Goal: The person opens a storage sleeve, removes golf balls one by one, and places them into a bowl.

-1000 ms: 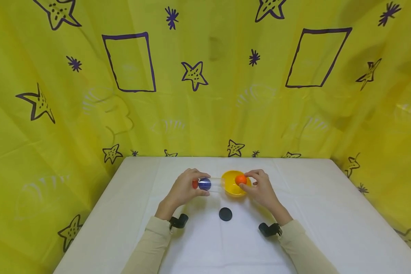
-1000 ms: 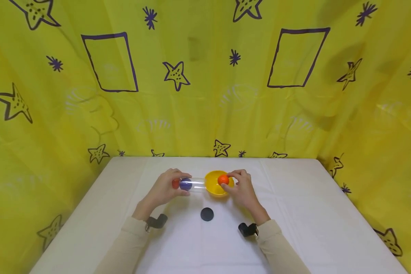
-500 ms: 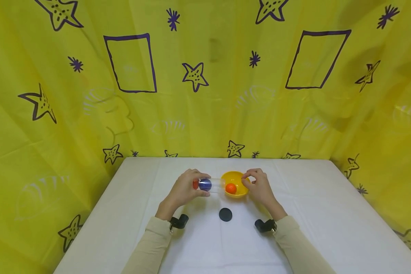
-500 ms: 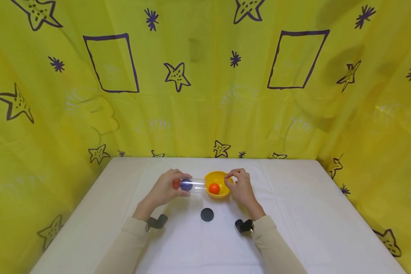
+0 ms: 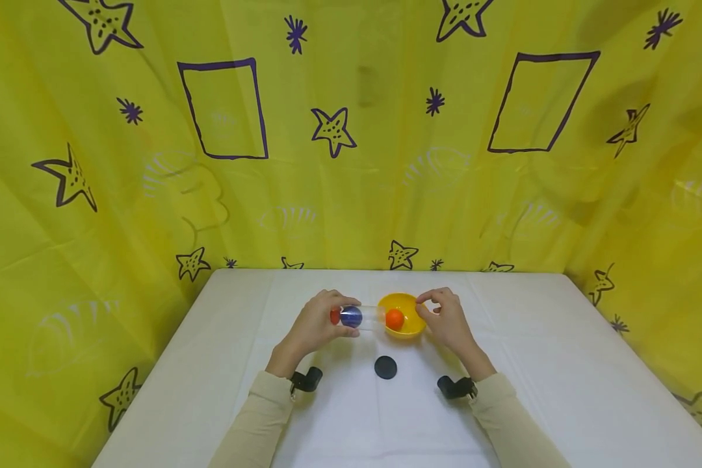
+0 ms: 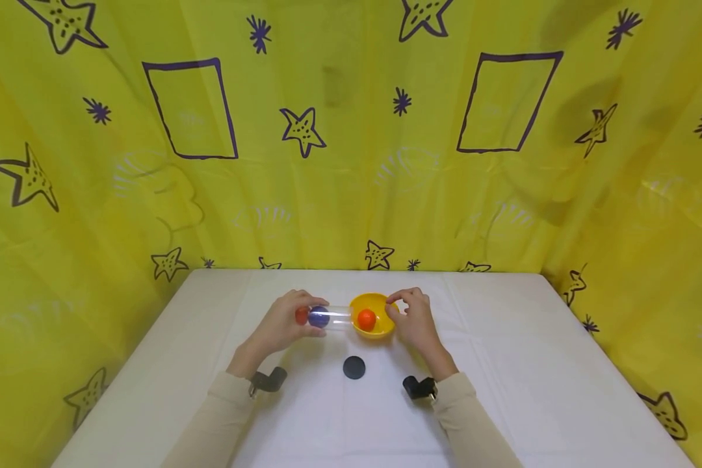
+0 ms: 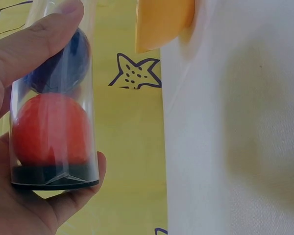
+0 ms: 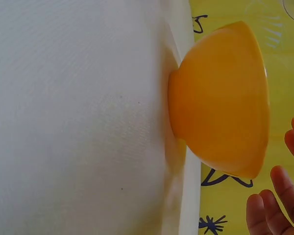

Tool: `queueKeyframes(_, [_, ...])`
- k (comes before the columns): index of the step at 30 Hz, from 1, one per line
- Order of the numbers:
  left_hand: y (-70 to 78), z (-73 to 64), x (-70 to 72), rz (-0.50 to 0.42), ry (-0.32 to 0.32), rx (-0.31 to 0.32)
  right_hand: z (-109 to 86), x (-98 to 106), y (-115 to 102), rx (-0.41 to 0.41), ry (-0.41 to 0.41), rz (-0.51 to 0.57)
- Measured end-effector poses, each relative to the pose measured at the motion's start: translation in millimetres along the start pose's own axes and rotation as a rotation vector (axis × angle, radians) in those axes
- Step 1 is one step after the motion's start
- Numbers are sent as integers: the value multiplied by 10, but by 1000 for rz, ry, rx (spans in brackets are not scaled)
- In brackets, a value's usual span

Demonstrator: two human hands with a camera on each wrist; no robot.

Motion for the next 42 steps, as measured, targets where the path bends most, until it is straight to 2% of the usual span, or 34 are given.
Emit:
queueKeyframes(6, [-3,6,-8,8,1,-7,-83,40,-71,47,30,-47])
queueKeyframes(11, [-15,11,-14,15,8,-14,-169,58,-136,98,8,-45])
queueKeyframes(18, [-37,11,-24,30,14,-19,-274,59,-235,79,-92,17])
queueKeyframes(24, [-38,8,-16,37,21,-25,-319,18,-257,131,-167,46])
queueKeyframes(31, [-37,-1,-10,37,14,-18,-327,-73,-258,154,-348,169])
queueKeyframes(42, [13,13,-1,38,-7,-25,-364,-195,-247,145,-418,222])
Point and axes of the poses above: each hand's wrist, its own z-axis towards the middle knuckle, its own x-axis out of the back of the hand, y = z × x, the point moved 2 cm from there along z, towards the middle knuckle, and after that the axes turned 9 degrees about -y, right-handed, at the moved point
